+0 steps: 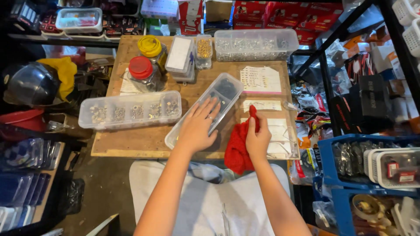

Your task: Wiping and cleaning plastic organizers containing small hardware parts.

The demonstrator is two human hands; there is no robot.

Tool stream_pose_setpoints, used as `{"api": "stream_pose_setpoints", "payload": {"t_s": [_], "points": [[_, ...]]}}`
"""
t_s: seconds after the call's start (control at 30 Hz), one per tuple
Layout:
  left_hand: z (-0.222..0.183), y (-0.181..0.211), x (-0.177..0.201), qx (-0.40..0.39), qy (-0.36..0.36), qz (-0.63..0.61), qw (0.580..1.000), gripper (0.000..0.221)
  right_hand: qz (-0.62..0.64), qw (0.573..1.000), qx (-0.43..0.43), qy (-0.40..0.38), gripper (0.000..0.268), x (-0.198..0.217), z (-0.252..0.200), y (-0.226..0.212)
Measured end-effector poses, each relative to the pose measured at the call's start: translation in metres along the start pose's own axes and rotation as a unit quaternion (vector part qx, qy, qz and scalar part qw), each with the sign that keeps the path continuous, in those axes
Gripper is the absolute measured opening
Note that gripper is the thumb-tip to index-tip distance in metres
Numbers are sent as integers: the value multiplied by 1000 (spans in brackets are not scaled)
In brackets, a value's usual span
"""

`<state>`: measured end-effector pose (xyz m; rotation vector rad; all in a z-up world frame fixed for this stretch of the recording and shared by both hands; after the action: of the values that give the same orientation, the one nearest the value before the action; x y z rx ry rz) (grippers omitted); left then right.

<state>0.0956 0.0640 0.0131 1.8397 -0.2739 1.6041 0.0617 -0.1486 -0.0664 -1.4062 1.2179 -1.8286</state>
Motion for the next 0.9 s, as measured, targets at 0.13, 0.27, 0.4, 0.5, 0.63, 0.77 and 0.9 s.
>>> {"api": "stream_pose_setpoints", "payload": {"t_s": [0.13,0.27,0.4,0.5,0.63,0.77,0.9], "points": [[2,1,-9,11,-19,30,999,87,-15,996,82,8,22,0,2,6],[-17,23,-13,13,-20,38,999,90,22,996,59,-59,30,-8,6,7],[-36,42,-13,11,-21,-8,1000,85,42,996,38,-74,40,-21,-8,-20],[-44,45,-16,23,-18,-27,999,84,-56,992,83,-71,43,-32,-47,-33],[-43,47,-8,19,-11,-31,999,82,-134,980,113,-95,47,-40,-71,-21],[-42,46,-13,17,-15,-14,1000,84,-85,987,79,-109,43,-24,-39,-38],[-44,47,-10,10,-3,-20,1000,79,-24,992,21,-126,43,-18,-7,-11]]}}
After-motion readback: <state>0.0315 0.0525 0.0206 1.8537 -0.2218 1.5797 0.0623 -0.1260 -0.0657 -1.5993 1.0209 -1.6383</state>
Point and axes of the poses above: each hand's wrist, its own z-axis towards the middle knuckle, its own x-axis out of the back of the hand, y = z × x, the point moved 5 cm from there along z, towards the middle knuckle, and after that the axes turned 15 degrees about -y, right-handed, at the moved point
